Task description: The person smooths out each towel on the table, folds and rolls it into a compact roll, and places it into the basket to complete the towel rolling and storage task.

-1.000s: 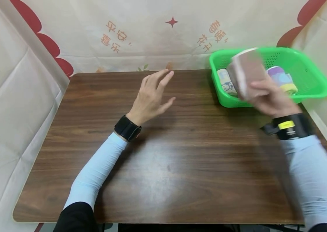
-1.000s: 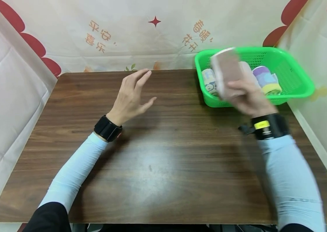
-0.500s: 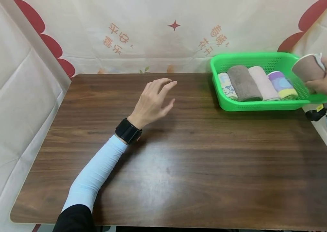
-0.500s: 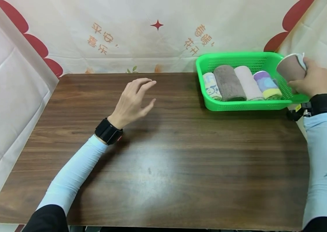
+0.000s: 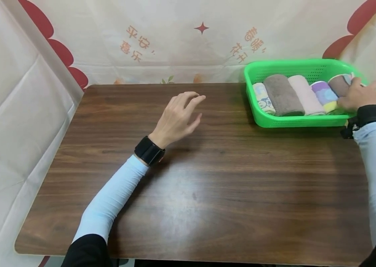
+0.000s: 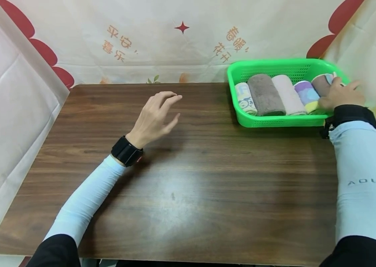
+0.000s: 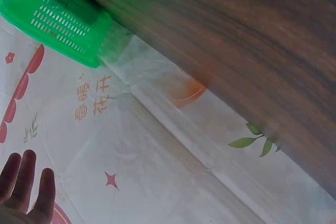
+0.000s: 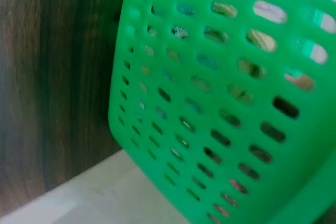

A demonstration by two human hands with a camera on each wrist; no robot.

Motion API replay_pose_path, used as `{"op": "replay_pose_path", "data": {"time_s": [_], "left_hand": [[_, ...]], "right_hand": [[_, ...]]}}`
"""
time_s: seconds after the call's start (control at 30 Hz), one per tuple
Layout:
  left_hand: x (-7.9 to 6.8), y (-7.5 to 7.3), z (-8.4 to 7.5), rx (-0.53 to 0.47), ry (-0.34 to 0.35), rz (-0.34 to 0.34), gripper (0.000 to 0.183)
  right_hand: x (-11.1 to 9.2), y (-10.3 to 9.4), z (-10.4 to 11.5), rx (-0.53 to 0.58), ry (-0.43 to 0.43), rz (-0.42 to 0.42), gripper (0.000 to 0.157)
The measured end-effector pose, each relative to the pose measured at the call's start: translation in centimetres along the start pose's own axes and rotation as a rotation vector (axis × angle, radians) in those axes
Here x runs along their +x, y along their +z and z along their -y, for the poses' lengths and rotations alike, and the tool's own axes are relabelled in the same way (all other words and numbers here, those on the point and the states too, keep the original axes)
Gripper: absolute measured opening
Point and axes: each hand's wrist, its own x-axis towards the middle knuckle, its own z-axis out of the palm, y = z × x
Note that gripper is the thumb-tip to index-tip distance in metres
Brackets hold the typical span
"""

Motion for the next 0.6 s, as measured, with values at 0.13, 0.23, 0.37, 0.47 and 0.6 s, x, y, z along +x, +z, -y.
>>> {"op": "replay_pose_path", "data": {"time_s": [0.13,0.23,0.37,0.47,0.6], "left_hand": [[-0.20,-0.20,0.07,0.013,-0.021,0.000,0.045],[-0.18,-0.24,0.27,0.022,-0.031,0.012,0.045],[-0.20,-0.09,0.49,0.024,-0.030,0.035,0.045],[-0.34,0.13,0.46,0.022,-0.034,0.050,0.044],[-0.45,0.29,0.25,0.028,-0.052,0.075,0.044]], "right_hand": [[0.67,-0.03,0.23,-0.009,-0.069,0.027,0.092],[0.64,-0.23,0.34,0.002,-0.120,-0.022,0.070],[0.53,-0.54,0.27,-0.047,-0.146,-0.062,0.050],[0.63,-0.61,0.02,-0.077,-0.135,-0.078,0.046],[0.80,-0.46,-0.23,-0.047,-0.165,-0.121,0.048]]}}
